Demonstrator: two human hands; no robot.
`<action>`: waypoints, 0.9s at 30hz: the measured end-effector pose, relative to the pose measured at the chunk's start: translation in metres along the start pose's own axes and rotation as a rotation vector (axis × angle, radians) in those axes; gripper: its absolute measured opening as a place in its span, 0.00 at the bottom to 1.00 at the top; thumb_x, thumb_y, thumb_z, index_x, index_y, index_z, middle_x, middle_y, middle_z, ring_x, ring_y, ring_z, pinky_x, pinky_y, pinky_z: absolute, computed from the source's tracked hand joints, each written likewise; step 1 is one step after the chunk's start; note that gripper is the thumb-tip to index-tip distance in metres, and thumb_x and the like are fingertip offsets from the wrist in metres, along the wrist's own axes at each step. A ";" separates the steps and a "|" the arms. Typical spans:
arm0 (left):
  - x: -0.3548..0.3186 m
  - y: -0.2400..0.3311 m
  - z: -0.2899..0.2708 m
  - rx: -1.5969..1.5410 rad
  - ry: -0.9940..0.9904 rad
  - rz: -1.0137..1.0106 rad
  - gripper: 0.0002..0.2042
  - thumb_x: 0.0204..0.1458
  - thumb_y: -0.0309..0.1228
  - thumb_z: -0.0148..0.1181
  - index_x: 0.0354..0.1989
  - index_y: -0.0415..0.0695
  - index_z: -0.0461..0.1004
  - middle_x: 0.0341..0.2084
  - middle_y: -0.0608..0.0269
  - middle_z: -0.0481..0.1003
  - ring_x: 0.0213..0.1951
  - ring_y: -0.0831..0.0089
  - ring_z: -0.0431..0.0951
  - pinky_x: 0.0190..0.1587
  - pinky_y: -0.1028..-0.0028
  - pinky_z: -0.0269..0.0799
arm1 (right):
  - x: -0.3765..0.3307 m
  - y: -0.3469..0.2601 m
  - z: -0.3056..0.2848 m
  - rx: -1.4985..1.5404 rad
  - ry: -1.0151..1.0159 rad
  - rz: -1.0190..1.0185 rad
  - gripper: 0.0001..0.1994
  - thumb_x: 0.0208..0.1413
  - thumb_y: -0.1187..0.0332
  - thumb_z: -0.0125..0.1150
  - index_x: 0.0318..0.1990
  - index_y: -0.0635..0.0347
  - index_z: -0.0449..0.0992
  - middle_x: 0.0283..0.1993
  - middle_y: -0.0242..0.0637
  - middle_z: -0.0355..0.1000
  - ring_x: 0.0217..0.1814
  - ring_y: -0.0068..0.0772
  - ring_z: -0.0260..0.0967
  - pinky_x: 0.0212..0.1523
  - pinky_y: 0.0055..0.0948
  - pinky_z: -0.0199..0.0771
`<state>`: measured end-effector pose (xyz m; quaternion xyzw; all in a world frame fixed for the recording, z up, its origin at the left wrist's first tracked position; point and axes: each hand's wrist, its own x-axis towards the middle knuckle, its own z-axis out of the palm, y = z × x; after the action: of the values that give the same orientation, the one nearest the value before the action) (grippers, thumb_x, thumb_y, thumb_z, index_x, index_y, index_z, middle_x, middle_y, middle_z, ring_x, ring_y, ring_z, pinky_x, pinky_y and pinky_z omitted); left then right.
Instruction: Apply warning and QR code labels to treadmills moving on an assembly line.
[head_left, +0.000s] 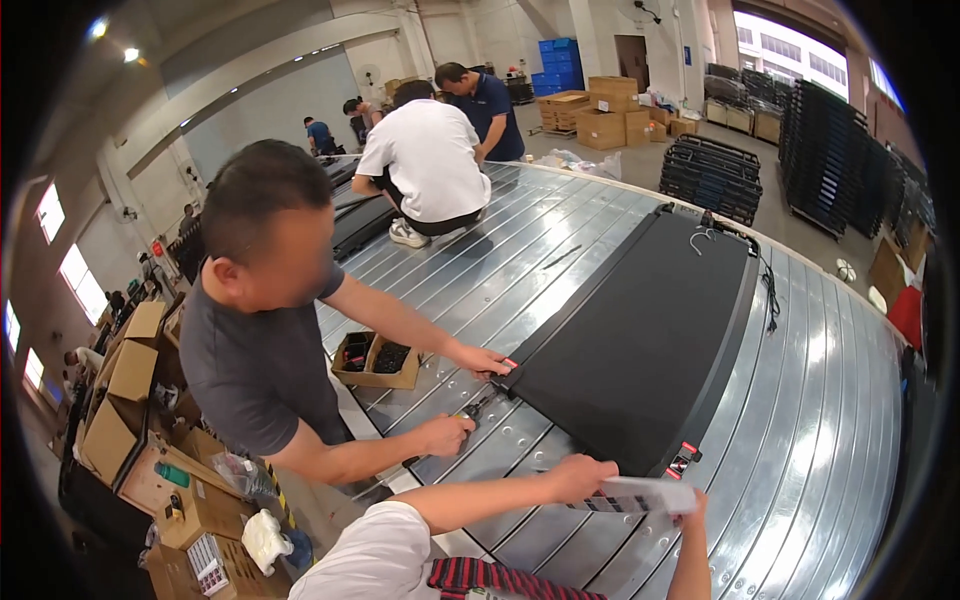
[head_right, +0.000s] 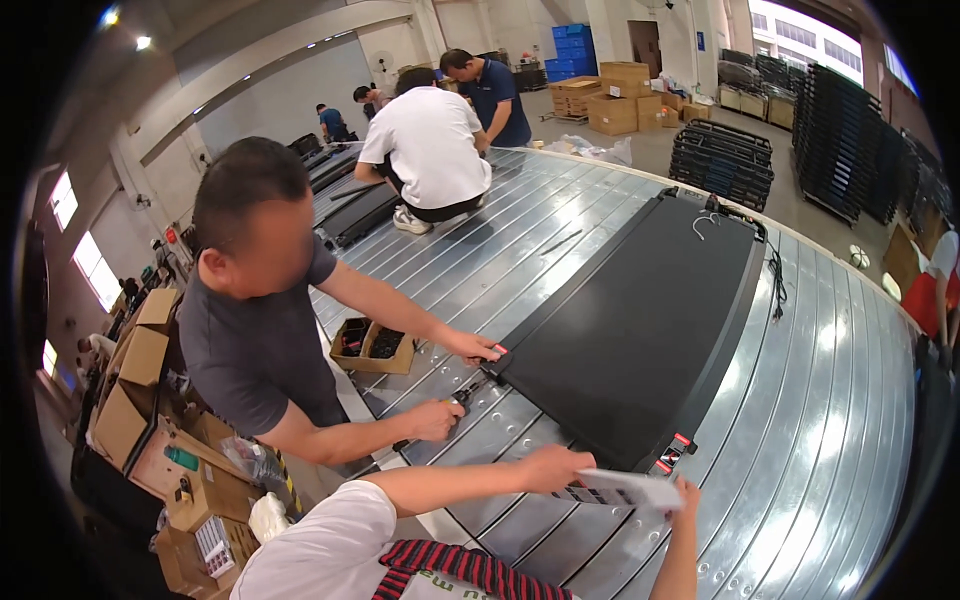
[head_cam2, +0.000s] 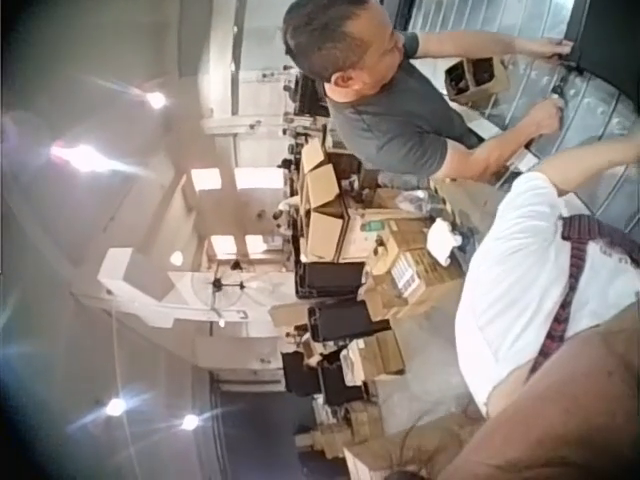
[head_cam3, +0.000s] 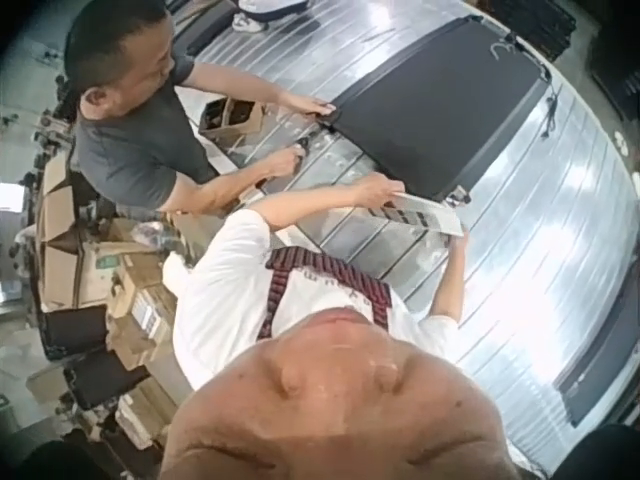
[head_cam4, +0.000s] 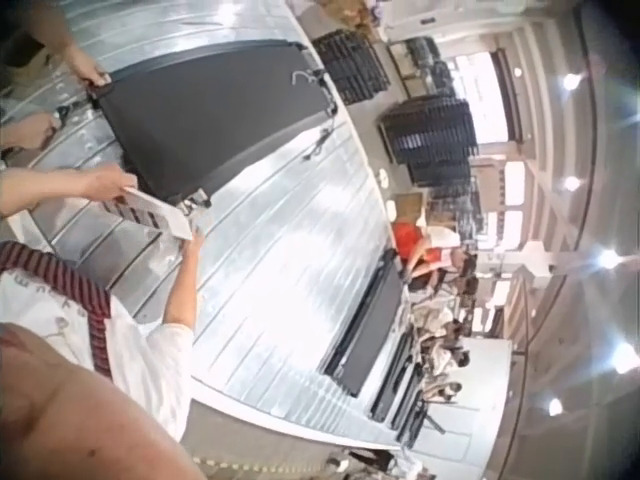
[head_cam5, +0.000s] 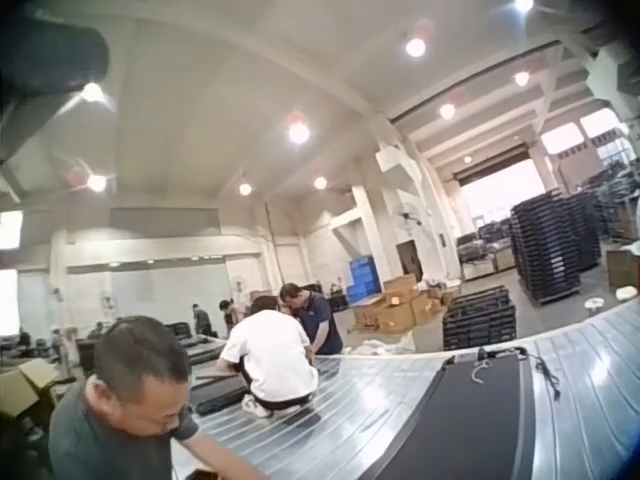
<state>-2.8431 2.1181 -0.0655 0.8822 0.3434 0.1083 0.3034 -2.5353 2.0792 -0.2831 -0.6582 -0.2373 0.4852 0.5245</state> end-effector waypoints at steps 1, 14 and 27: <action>-0.006 0.004 -0.007 -0.243 -0.042 -0.273 0.08 0.51 0.32 0.50 0.35 0.43 0.69 0.24 0.49 0.74 0.30 0.50 0.74 0.32 0.56 0.67 | -0.013 0.000 -0.001 -0.006 -0.076 0.061 0.16 0.56 0.59 0.49 0.27 0.64 0.68 0.15 0.37 0.66 0.11 0.27 0.63 0.08 0.24 0.61; -0.046 -0.005 0.012 -0.760 0.372 -0.397 0.17 0.52 0.35 0.55 0.45 0.35 0.72 0.34 0.59 0.76 0.36 0.73 0.74 0.41 0.72 0.69 | -0.147 0.036 0.034 -0.212 -0.175 0.199 0.15 0.56 0.63 0.49 0.22 0.64 0.70 0.13 0.39 0.66 0.08 0.26 0.62 0.06 0.23 0.57; 0.002 -0.038 -0.118 -1.555 0.964 -0.285 0.17 0.55 0.33 0.52 0.49 0.36 0.66 0.42 0.56 0.72 0.41 0.65 0.75 0.45 0.65 0.72 | -0.133 0.029 0.027 -0.123 -0.274 0.373 0.14 0.55 0.64 0.52 0.22 0.65 0.69 0.14 0.41 0.67 0.08 0.30 0.61 0.07 0.24 0.58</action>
<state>-2.9097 2.1958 0.0050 0.2396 0.3686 0.6254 0.6447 -2.6200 1.9729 -0.2576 -0.6492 -0.2095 0.6433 0.3475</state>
